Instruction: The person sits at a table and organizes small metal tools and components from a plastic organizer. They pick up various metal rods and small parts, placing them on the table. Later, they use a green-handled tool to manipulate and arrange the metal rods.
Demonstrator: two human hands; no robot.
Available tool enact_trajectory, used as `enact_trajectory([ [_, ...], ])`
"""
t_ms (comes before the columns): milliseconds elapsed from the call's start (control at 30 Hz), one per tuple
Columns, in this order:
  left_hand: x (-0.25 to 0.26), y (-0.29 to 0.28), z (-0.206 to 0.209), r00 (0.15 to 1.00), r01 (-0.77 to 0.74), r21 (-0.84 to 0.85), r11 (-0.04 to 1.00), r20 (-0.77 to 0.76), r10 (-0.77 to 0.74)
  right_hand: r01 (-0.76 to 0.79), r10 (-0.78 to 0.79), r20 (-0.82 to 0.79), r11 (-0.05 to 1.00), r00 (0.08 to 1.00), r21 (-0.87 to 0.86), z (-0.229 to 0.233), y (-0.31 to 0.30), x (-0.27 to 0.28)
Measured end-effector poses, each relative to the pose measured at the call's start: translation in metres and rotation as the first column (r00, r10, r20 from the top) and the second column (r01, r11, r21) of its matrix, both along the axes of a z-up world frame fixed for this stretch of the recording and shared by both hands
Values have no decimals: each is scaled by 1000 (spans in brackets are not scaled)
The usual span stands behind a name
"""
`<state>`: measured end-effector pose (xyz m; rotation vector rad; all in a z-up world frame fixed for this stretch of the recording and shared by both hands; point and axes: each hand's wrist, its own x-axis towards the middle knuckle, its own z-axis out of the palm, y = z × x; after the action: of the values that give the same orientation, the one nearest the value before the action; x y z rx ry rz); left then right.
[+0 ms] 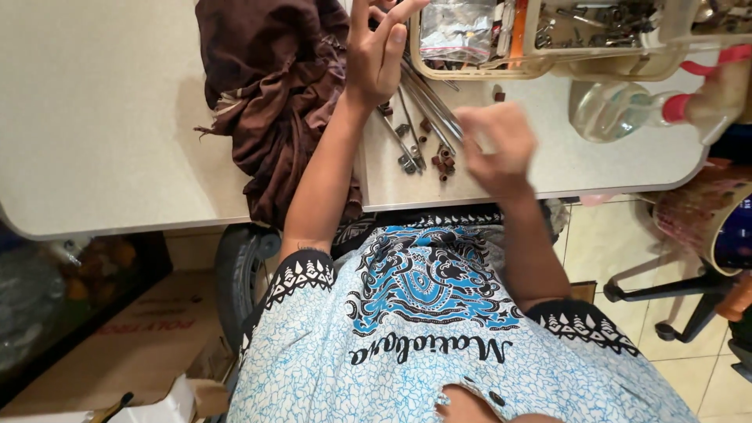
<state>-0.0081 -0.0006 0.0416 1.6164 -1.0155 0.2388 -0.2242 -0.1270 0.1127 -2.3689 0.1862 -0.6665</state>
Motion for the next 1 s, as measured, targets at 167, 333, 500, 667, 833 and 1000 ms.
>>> enact_trajectory([
  [167, 3, -2, 10, 1000, 3, -5, 1000, 6, -2, -128, 120, -136, 990, 984, -56, -22, 27, 24],
  [333, -3, -2, 21, 1000, -9, 47, 999, -27, 10, -201, 172, -237, 974, 956, -107, -26, 33, 43],
  [500, -5, -3, 28, 998, 5, 38, 999, -59, -3, -211, 143, -281, 951, 949, -226, -28, 42, 45],
  [667, -7, -6, 27, 997, -7, 29, 1000, -75, 9, -193, 124, -292, 956, 948, -221, -29, 48, 40],
  [833, -7, -5, 27, 996, -1, 39, 999, -86, 4, -164, 117, -239, 968, 964, -188, -29, 51, 34],
  [1000, -8, -6, 26, 995, 9, 32, 999, -97, -5, -154, 101, -262, 969, 960, -192, -36, 50, 30],
])
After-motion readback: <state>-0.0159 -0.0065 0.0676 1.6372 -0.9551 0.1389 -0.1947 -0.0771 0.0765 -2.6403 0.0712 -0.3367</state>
